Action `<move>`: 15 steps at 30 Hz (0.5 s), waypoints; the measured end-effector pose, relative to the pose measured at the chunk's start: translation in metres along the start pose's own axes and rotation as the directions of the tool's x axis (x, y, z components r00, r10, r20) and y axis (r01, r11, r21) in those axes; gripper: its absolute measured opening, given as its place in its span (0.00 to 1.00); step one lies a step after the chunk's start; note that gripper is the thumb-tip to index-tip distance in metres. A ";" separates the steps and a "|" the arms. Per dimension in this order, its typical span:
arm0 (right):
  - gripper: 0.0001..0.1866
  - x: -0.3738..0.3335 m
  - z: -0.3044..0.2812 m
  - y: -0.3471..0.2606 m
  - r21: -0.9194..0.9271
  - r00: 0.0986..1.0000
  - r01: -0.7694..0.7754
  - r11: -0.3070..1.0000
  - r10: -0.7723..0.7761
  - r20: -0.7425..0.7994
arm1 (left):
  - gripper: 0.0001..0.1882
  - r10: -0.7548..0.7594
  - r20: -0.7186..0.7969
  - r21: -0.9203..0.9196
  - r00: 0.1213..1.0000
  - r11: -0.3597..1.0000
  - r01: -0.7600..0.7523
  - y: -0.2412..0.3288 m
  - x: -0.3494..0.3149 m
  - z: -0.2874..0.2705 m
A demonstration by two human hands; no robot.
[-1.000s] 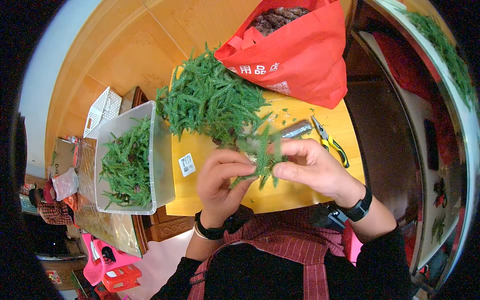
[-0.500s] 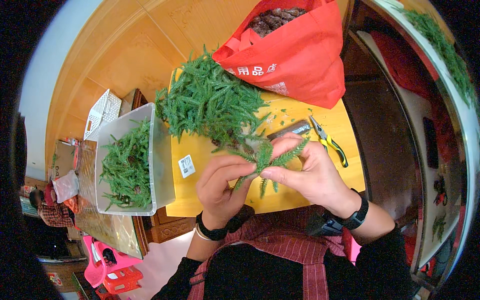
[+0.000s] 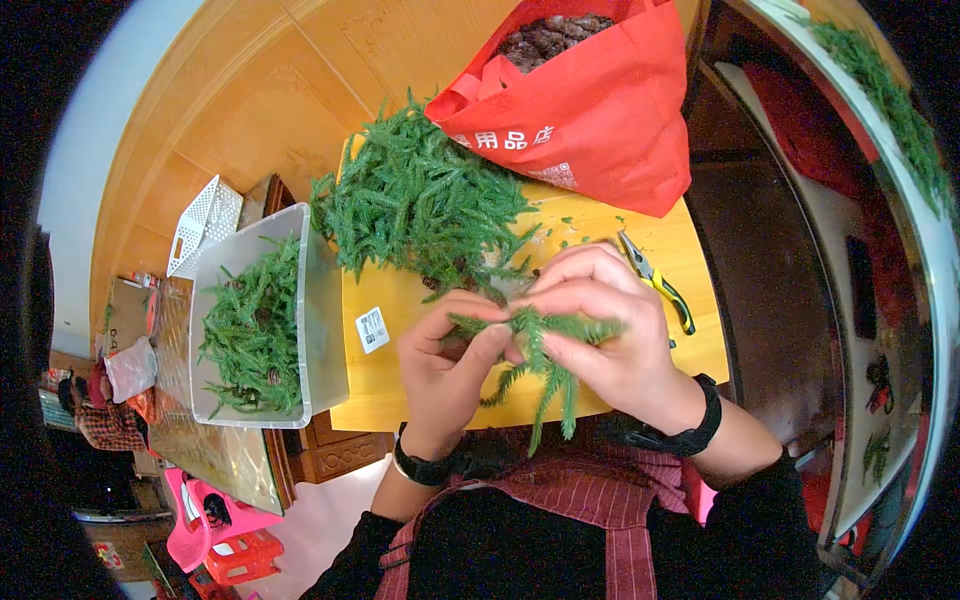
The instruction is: Trimming and sorting green plant branches using a hand tool at a workbench.
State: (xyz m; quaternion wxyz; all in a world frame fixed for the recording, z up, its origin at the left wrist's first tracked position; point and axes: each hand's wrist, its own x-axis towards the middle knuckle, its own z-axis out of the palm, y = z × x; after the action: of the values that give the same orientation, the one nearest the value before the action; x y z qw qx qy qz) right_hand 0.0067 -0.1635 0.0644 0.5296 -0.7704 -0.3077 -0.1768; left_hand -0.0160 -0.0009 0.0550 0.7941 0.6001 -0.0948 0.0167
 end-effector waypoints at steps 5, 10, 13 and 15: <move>0.10 0.000 -0.002 0.001 0.050 1.000 0.015 0.999 -0.015 -0.004 | 0.07 0.081 0.048 0.116 0.996 0.989 -0.086 -0.001 0.004 0.001; 0.11 0.005 -0.007 0.003 -0.260 0.929 0.369 0.892 -0.357 0.095 | 0.06 -0.288 0.073 -0.091 0.955 0.952 0.293 0.007 0.005 -0.004; 0.11 0.011 -0.012 -0.002 -0.255 0.947 0.317 0.913 -0.288 0.145 | 0.05 -0.304 0.099 -0.181 0.948 0.931 0.317 0.006 0.006 -0.003; 0.14 0.015 -0.016 0.003 0.008 0.963 0.055 0.998 -0.055 0.262 | 0.06 0.043 -0.036 0.113 0.998 0.993 -0.039 0.003 0.006 -0.002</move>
State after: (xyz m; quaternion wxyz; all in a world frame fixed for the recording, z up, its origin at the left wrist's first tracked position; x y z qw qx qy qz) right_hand 0.0210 -0.1743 0.0773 0.4795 -0.7780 -0.3963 -0.0878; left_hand -0.0106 0.0014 0.0580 0.7602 0.6413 -0.0908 0.0498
